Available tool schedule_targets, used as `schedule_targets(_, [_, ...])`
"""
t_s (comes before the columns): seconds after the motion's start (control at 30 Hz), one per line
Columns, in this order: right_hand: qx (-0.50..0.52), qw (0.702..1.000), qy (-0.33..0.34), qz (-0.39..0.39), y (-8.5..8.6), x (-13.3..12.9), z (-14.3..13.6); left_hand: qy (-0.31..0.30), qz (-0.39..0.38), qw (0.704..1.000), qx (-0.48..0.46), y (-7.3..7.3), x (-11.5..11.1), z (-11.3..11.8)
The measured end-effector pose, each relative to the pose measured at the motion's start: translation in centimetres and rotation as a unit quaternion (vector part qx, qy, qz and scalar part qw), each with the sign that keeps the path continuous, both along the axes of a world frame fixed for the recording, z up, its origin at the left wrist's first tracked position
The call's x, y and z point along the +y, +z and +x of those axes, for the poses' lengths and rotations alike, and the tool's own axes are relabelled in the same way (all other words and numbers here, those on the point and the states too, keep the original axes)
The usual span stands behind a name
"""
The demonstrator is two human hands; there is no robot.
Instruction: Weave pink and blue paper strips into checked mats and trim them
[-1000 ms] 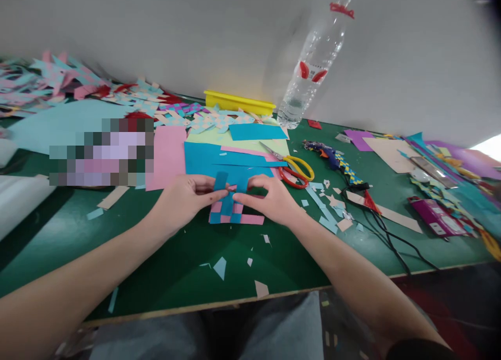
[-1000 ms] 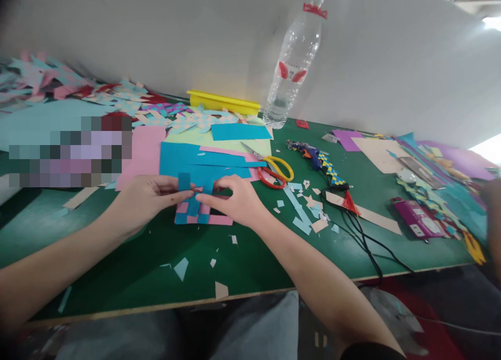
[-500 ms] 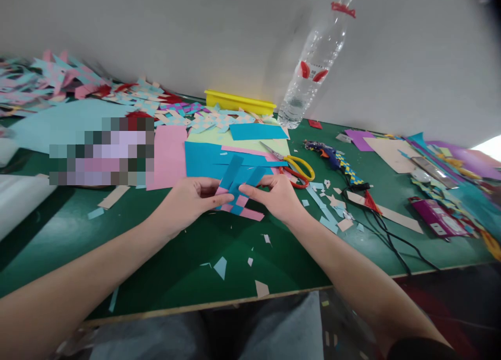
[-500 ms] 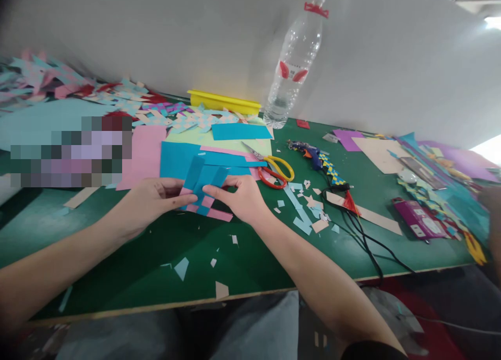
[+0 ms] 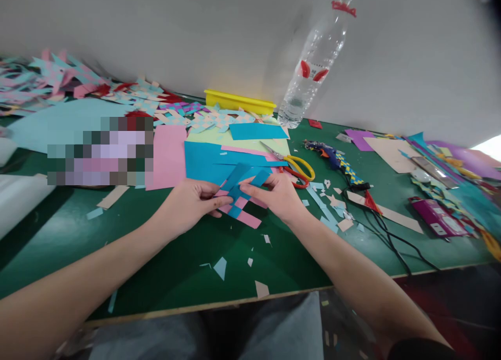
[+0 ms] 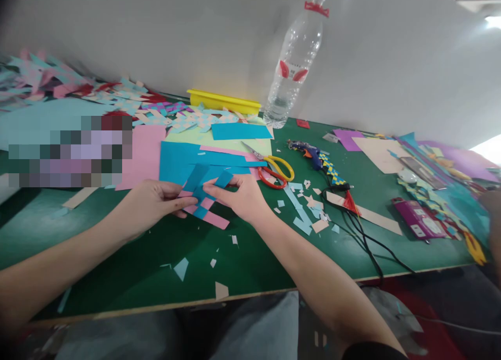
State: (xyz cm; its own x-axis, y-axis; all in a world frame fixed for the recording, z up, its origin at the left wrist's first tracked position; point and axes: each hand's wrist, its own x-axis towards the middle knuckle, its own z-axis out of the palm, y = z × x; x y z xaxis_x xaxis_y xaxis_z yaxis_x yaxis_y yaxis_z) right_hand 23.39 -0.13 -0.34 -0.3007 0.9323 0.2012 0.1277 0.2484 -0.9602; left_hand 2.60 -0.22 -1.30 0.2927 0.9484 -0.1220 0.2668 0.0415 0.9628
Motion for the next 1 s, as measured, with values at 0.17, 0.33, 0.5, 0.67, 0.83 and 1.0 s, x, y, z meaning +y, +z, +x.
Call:
schedule_targets(0.17, [-0.004, 1.0, 0.007, -0.012, 0.08, 0.04, -0.02, -0.005, 0.0, 1.0, -0.003, -0.26, 0.1, -0.1])
schedule_targets(0.33, [-0.03, 0.999, 0.012, -0.004, 0.25, 0.03, 0.02, -0.014, -0.005, 1.0, 0.01, -0.29, 0.19, -0.19])
schedule_targets(0.5, [-0.047, 0.999, 0.017, -0.008, 0.24, 0.02, 0.11, -0.029, -0.009, 0.999, 0.021, -0.09, 0.17, -0.29])
schedule_targets(0.67, [-0.05, 0.999, 0.013, 0.001, 0.2, 0.04, 0.06, -0.034, -0.012, 0.999, 0.013, -0.19, 0.1, -0.26])
schedule_targets(0.83, [-0.066, 0.998, 0.011, -0.006, 0.14, -0.05, -0.09, -0.046, -0.043, 0.998, -0.011, -0.31, 0.11, -0.25])
schedule_targets(1.0, [-0.045, 0.998, 0.031, -0.013, -0.03, 0.05, 0.05, -0.056, -0.045, 0.997, -0.019, -0.22, 0.1, -0.18])
